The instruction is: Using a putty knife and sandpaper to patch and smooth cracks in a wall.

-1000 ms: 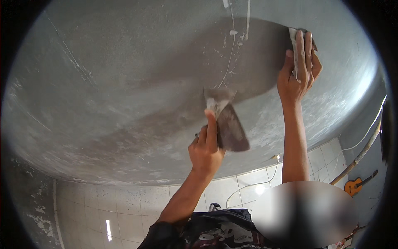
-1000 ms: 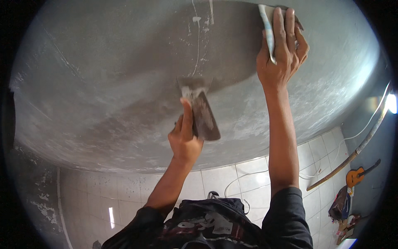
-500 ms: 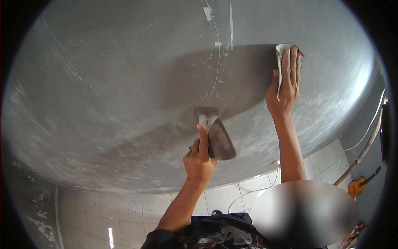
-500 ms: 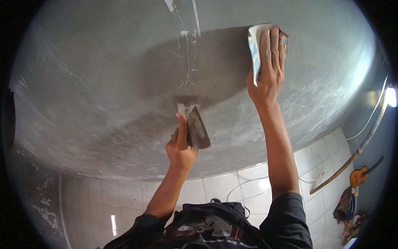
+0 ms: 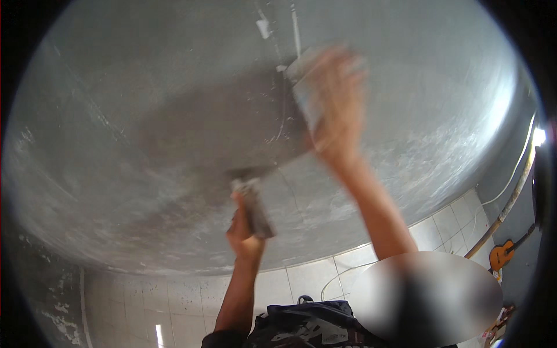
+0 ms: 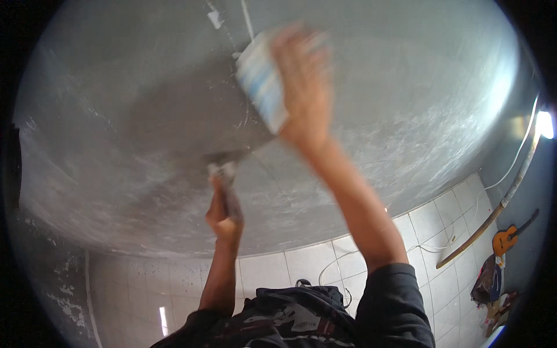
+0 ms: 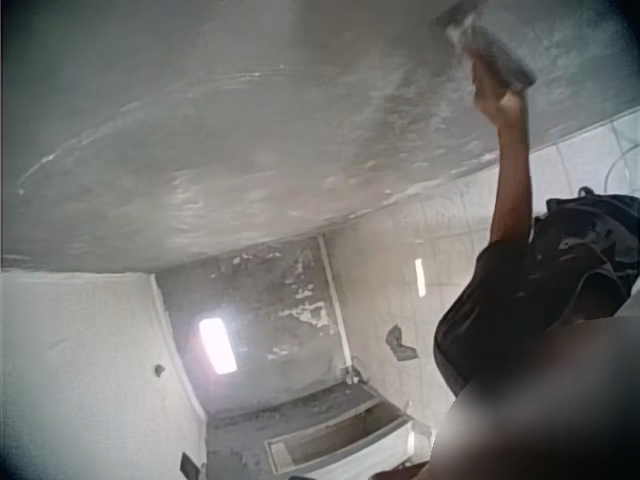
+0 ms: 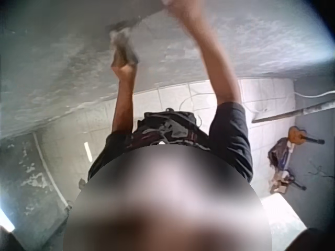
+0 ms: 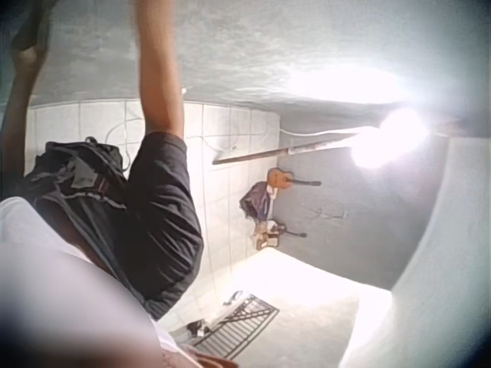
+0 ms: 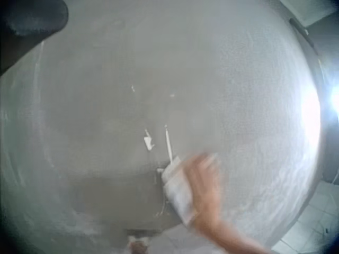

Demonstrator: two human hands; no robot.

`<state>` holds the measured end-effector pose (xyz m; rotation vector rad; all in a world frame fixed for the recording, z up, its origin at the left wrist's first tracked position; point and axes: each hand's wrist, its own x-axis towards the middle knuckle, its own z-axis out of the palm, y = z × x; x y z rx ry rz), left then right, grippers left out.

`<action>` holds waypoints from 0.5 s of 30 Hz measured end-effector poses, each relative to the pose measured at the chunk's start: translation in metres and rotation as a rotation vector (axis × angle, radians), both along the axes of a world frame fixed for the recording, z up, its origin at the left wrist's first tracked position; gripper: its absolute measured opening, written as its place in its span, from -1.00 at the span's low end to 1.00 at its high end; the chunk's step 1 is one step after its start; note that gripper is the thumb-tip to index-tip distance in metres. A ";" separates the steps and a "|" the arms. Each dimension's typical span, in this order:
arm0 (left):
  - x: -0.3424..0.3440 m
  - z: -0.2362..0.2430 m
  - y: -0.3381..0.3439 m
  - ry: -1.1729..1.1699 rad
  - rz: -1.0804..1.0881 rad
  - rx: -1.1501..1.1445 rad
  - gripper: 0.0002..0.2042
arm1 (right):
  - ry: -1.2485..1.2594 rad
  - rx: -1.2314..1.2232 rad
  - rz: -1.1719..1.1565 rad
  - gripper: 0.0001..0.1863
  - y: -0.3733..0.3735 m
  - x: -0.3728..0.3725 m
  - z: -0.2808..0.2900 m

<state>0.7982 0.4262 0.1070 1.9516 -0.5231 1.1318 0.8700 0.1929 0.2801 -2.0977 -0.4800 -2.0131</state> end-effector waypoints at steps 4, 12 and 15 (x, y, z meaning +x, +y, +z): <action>-0.001 -0.010 0.082 0.033 0.131 -0.086 -0.40 | 0.327 -0.600 0.090 -0.38 0.020 -0.017 -0.079; -0.001 0.049 0.101 -0.214 0.276 0.189 -0.42 | -0.129 0.209 -0.071 -0.40 0.014 0.001 -0.013; -0.009 0.067 0.128 0.029 0.185 -0.031 -0.47 | 0.438 -0.500 0.355 -0.26 0.131 -0.022 -0.091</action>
